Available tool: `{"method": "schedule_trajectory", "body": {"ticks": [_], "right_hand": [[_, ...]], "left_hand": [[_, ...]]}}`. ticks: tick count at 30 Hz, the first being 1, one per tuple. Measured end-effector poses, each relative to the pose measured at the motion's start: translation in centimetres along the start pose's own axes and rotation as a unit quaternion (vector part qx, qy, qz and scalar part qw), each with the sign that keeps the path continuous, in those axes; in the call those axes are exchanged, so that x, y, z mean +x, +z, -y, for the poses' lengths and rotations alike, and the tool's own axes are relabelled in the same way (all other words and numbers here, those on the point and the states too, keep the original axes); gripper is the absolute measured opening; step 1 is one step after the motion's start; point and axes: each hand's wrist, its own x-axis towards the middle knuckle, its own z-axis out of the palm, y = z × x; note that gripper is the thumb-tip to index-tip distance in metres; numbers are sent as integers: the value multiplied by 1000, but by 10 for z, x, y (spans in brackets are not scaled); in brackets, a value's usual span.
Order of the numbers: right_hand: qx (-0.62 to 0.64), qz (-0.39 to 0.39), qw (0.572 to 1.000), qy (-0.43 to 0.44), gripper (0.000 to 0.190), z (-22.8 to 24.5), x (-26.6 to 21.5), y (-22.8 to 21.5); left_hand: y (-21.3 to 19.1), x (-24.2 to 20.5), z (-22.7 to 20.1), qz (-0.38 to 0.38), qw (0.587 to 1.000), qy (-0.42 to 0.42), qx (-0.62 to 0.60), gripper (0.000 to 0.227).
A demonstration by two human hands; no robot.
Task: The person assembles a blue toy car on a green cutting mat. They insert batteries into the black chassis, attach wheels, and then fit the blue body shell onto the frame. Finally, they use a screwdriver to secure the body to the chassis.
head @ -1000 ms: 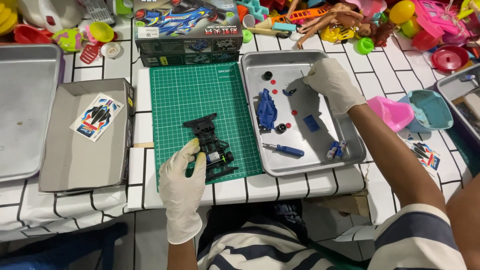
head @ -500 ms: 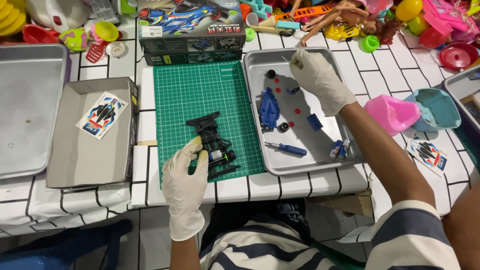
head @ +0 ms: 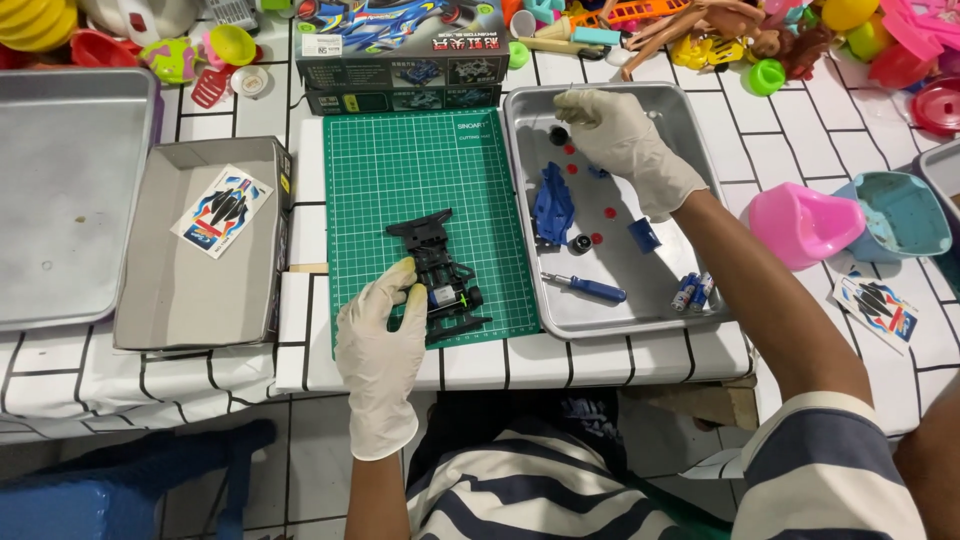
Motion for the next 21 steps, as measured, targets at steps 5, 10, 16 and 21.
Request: {"method": "schedule_trajectory", "body": {"ticks": [5, 10, 16, 21], "right_hand": [[-120, 17, 993, -9, 48, -7, 3, 10], [-83, -39, 995, -31, 47, 34, -16, -8], [-10, -74, 976, -204, 61, 130, -94, -27], [60, -8, 945, -320, 76, 155, -158, 11]], "left_hand": [[-2, -4, -5, -7, 1000, 5, -7, 28], [-2, -7, 0, -14, 999, -2, -37, 29], [-2, -19, -29, -150, 972, 177, -46, 20], [19, -30, -54, 27, 953, 167, -250, 19]]}}
